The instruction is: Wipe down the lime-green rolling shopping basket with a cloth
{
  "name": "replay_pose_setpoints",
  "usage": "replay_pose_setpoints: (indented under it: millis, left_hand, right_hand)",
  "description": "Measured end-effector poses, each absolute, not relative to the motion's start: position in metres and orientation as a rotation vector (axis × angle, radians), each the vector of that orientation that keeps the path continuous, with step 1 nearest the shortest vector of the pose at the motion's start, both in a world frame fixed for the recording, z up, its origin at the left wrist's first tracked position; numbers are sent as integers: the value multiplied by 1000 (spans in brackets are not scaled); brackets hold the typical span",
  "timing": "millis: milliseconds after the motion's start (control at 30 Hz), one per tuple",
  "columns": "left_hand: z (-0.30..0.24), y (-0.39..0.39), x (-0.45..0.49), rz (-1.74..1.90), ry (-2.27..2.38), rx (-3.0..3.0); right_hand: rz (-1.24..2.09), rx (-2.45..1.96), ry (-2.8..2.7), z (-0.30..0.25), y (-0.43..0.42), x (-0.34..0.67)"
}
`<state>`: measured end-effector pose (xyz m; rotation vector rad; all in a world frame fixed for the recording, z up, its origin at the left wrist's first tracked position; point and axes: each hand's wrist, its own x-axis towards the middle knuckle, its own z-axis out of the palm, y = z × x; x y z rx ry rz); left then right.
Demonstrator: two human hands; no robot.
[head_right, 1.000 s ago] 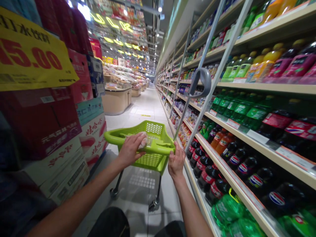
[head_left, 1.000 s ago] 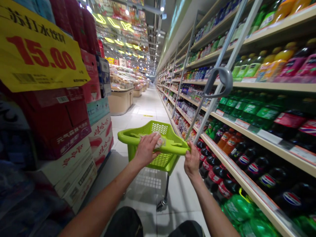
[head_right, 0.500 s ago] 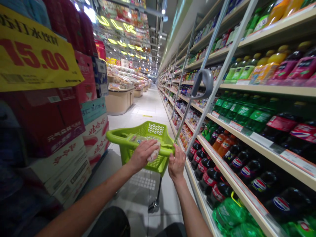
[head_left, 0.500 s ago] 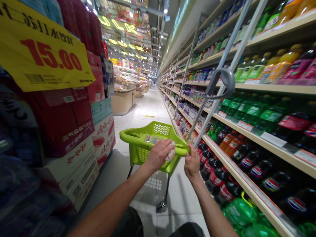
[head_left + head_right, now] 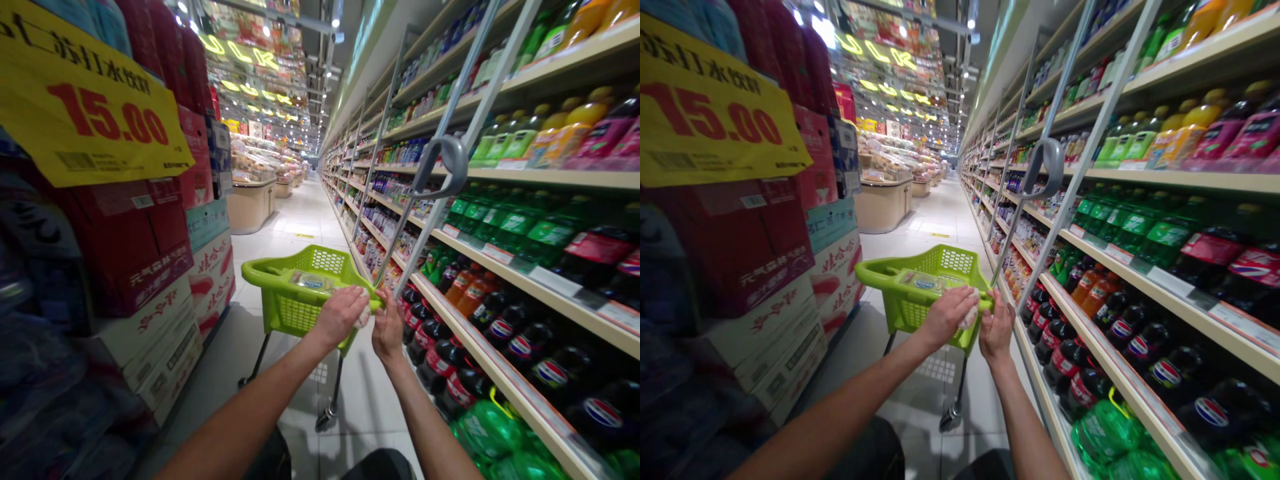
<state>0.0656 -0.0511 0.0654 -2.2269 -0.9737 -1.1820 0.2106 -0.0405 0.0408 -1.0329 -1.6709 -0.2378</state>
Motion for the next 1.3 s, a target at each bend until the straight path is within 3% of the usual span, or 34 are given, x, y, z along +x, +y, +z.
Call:
replay_pose_setpoints:
  millis: [233, 500, 700, 900, 1100, 1300]
  left_hand:
    - [74, -46, -3, -1338, -1372, -1965]
    - [69, -54, 59, -1088, -1157, -2289]
    - [87, -58, 23, -1029, -1530, -2254]
    - [94, -58, 35, -770, -1596, -2446]
    - [87, -55, -15, -698, -1773, -2229]
    - [83, -56, -22, -812, -1674, -2266]
  right_hand:
    - [-192, -1037, -1673, 45, -46, 213]
    - [-250, -1056, -1701, 40, -42, 214]
    - [-294, -1116, -1738, 61, -45, 212]
    - [-217, -945, -2017, 97, -47, 162]
    - [-281, -1052, -2142, 76, -41, 146]
    - [-332, -872, -2085, 69, -28, 155]
